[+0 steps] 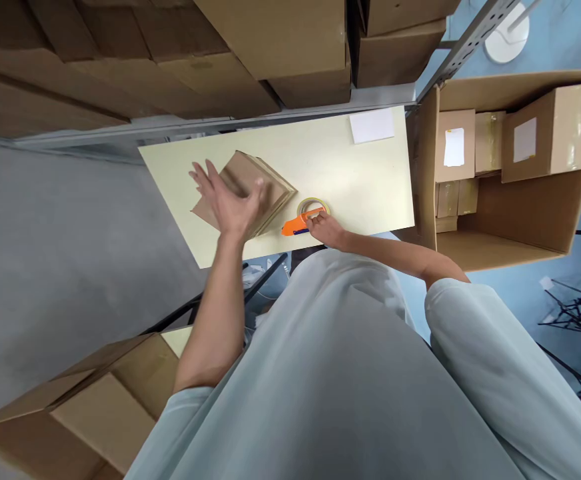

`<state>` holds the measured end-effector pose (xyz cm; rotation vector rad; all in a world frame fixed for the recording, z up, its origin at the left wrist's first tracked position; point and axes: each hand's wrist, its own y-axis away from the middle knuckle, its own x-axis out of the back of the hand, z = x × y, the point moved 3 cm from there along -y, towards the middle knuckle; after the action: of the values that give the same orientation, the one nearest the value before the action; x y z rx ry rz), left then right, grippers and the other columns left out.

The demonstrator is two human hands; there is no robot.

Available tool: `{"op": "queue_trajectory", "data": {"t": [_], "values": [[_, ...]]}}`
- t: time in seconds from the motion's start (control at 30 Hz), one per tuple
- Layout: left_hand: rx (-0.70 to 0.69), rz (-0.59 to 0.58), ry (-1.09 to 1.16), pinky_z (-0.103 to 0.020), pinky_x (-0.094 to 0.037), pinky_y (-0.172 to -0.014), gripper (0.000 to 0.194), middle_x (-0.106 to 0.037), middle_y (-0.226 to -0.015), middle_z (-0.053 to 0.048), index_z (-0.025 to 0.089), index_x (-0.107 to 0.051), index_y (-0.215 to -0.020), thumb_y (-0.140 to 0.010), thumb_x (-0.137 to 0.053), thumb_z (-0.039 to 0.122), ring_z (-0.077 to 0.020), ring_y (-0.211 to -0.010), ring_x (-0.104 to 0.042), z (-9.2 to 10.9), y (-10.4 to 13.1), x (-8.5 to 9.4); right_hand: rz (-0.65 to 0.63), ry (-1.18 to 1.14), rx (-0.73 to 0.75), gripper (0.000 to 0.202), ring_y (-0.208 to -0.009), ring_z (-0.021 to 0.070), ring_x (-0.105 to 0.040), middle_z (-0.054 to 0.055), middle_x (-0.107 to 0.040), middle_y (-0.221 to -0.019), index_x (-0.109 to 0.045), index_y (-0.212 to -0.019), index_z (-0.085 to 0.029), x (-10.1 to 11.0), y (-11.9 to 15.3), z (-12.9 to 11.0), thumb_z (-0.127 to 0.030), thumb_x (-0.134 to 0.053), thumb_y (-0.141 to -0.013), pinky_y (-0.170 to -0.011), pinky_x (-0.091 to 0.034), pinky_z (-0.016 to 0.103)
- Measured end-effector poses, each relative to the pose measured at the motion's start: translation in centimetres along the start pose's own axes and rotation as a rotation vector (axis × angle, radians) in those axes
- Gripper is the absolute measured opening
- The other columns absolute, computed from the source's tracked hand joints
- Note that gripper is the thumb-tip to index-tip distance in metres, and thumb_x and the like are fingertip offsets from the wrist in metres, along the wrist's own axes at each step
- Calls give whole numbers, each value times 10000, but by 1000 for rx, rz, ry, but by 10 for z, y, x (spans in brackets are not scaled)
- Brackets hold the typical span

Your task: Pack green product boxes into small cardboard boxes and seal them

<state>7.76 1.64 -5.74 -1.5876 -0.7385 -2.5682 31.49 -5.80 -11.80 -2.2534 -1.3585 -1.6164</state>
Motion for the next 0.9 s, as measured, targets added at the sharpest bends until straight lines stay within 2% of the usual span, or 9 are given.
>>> {"op": "queue_trajectory", "data": {"t": [0.1, 0.2, 0.3, 0.37, 0.5, 0.63, 0.77, 0.83, 0.9], "values": [[147, 104, 101, -695, -38, -1460, 1084, -70, -1960, -203, 171, -130, -1868, -1069, -516, 793, -397, -1826, 83, 35, -12, -34, -3, -10, -38, 433, -1104, 339, -805, 216, -855, -1155, -719, -1361, -37, -4, 5, 4, 20, -431, -1043, -1209, -505, 594], [151, 191, 132, -672, 52, -1456, 983, -20, -1959, -212, 90, -124, -1853, -1134, -502, 643, -371, -1815, 152, 52, -11, -53, -12, -32, -50, 440, -1105, 340, -792, 231, -842, -1164, -706, -1372, -28, -7, 9, 3, 9, -403, -1055, -1210, -508, 588], [62, 142, 134, -686, 99, -1424, 906, 54, -1960, -165, 63, -58, -1854, -1178, -419, 544, -335, -1753, 335, 51, -2, -54, 11, -105, -65, 461, -1119, 323, -787, 192, -849, -1159, -721, -1373, -75, -9, 10, -5, 11, -405, -1048, -1246, -505, 594], [18, 54, 108, -684, 110, -1431, 893, 65, -1968, -94, 109, -115, -1868, -1167, -413, 575, -314, -1700, 429, 48, 4, -51, 21, -145, -65, 493, -1120, 305, -789, 156, -857, -1145, -733, -1377, -112, -10, 10, -12, 24, -399, -1042, -1269, -504, 587], [-10, -36, 76, -654, 147, -1438, 885, 20, -1972, -61, 109, -239, -1855, -1143, -467, 582, -301, -1674, 465, 49, 10, -44, -3, -121, -22, 526, -1131, 289, -787, 173, -854, -1186, -730, -1420, -87, -11, 23, -12, 26, -358, -1067, -1262, -515, 520], [-4, 9, 76, -632, 160, -1436, 928, 41, -1970, -92, 88, -123, -1869, -1147, -478, 551, -318, -1688, 440, 52, 13, -41, -35, -41, -107, 533, -1137, 309, -777, 234, -836, -1238, -665, -1516, -7, -4, 72, 31, 23, -395, -1058, -1233, -505, 499], [-43, 42, 115, -637, 183, -1436, 970, 45, -1964, -166, 22, -86, -1845, -1125, -570, 456, -353, -1751, 350, 50, 12, -44, -50, 111, -202, 445, -1043, 332, -759, 257, -825, -1131, -715, -1353, 31, 14, 124, 88, -6, -365, -1080, -1182, -480, 498], [-89, 45, 132, -640, 186, -1439, 985, 12, -1958, -217, -7, -125, -1824, -1075, -642, 371, -355, -1797, 241, 44, 11, -47, -25, 179, -192, 428, -1004, 330, -742, 246, -818, -1094, -723, -1286, 11, 24, 127, 101, -50, -334, -1117, -1169, -459, 491], [-167, 25, 132, -642, 171, -1440, 1002, -51, -1952, -244, -16, -176, -1809, -1015, -692, 311, -364, -1820, 139, 35, 10, -47, 6, 221, -183, 430, -984, 326, -730, 238, -815, -1089, -705, -1298, 7, 33, 111, 103, -61, -317, -1126, -1147, -445, 484]]}}
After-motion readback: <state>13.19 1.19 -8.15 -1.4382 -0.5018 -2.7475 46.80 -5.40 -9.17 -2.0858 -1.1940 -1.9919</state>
